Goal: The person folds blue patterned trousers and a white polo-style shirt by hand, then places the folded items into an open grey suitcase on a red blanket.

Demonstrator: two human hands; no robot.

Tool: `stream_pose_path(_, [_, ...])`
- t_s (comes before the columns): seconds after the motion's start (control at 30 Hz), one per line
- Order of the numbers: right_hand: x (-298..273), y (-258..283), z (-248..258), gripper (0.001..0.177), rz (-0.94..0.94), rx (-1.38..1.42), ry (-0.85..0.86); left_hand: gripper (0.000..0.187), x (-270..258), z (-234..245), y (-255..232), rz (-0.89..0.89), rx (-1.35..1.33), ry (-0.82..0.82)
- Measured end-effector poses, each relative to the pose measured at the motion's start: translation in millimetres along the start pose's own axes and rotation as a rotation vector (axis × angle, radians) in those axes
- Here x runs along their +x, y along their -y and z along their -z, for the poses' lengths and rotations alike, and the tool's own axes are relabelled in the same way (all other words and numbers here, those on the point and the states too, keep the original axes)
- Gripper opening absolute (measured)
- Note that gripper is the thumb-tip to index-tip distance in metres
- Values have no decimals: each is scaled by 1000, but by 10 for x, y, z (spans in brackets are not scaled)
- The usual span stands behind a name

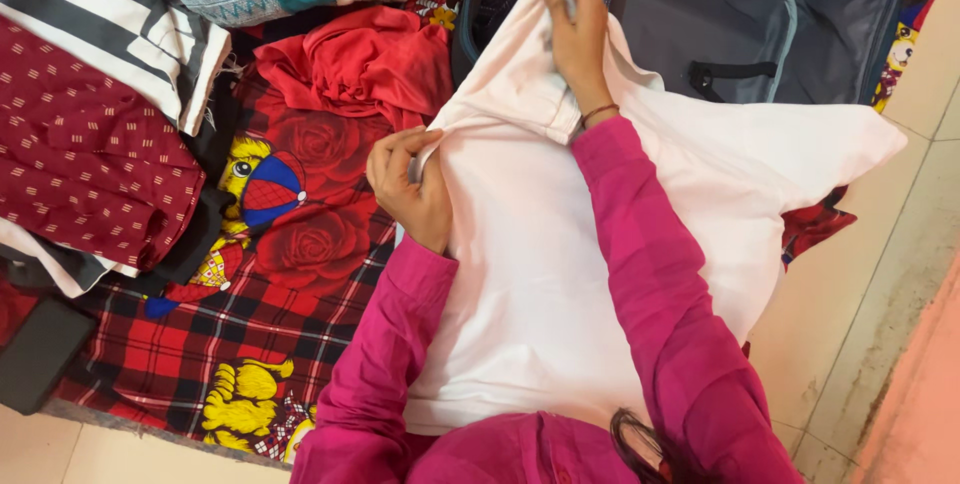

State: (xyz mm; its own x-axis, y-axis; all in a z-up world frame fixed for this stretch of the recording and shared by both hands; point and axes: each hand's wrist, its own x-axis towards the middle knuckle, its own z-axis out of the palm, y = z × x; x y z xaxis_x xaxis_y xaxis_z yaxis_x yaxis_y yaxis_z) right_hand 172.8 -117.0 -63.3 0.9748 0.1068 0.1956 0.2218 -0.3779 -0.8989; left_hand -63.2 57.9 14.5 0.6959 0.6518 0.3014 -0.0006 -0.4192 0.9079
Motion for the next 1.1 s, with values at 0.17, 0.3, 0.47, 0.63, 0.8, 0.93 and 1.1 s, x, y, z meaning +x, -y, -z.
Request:
stream_pose_path(0.17, [-60, 259, -2, 23, 18, -303, 182, 11, 31, 18, 53, 70, 8, 85])
stream_pose_path(0.3, [-180, 670, 73, 26, 332, -208, -25, 7, 40, 26, 58, -24, 61, 91])
stream_pose_path(0.47, [-950, 1137, 336, 22, 433, -386, -133, 22, 26, 41, -15, -148, 195, 102])
stream_pose_path(0.63, [-1415, 1218, 498, 38, 395, -570, 285, 20, 12, 42, -9, -194, 285, 136])
stream_pose_path(0.8, [-1586, 1130, 804, 49, 465, -626, 142, 20, 19, 31, 9, -242, 328, 152])
stream_pose_path(0.93, [-1682, 1080, 941, 53, 349, -819, 249, 24, 11, 27, 61, -308, 380, 160])
stream_pose_path(1.1, [-1819, 1115, 1364, 55, 288, -681, 197, 22, 45, 66, 130, -301, 350, 165])
